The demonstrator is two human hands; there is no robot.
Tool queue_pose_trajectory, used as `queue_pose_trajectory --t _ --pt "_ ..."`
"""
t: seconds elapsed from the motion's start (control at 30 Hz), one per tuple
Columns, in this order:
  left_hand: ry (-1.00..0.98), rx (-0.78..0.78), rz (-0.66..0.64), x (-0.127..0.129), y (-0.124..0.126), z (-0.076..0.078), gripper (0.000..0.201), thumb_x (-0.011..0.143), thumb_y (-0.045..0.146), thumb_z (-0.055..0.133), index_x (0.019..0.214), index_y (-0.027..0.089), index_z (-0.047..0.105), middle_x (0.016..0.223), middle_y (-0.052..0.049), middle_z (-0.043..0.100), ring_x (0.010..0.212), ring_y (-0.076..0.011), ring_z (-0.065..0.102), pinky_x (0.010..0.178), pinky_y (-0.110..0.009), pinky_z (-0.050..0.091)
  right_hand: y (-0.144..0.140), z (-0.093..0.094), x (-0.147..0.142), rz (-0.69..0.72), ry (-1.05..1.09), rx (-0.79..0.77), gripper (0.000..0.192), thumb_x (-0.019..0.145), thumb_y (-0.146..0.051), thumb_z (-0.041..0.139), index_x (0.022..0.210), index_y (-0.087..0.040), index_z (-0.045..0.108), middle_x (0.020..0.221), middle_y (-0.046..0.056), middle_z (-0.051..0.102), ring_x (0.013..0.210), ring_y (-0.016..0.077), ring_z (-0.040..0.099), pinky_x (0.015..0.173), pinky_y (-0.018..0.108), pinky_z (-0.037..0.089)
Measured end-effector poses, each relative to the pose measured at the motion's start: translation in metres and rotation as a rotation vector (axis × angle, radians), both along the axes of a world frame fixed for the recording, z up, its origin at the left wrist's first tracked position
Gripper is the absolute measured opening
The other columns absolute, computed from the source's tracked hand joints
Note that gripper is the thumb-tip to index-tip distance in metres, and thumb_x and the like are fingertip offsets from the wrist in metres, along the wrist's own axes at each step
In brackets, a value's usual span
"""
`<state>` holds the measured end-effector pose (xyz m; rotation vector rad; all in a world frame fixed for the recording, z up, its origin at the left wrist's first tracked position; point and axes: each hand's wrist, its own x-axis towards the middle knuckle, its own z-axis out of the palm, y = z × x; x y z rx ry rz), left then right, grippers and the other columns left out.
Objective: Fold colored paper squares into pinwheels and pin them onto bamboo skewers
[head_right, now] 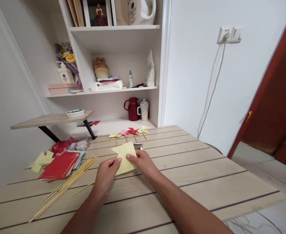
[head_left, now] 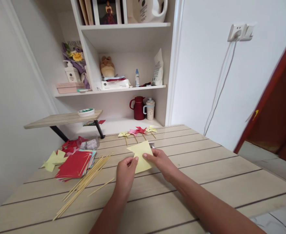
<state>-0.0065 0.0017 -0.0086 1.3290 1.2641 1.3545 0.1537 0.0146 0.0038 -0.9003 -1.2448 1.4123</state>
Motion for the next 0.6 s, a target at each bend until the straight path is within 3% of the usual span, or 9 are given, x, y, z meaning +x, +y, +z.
queue_pose_trajectory --t 0.6 --pt "0.079 0.059 0.006 0.0013 0.0003 -0.0027 0.040 0.082 0.052 0.058 0.061 0.018 0.060 0.059 -0.001 0.054 0.060 -0.0168 0.046 0.057 -0.027 0.033 -0.0012 0.0018 0.0001 -0.012 -0.031 -0.008 0.046 0.068 -0.057 0.080 0.080 -0.013 0.074 0.076 0.007 0.074 0.068 0.0193 0.063 0.067 0.030 0.045"
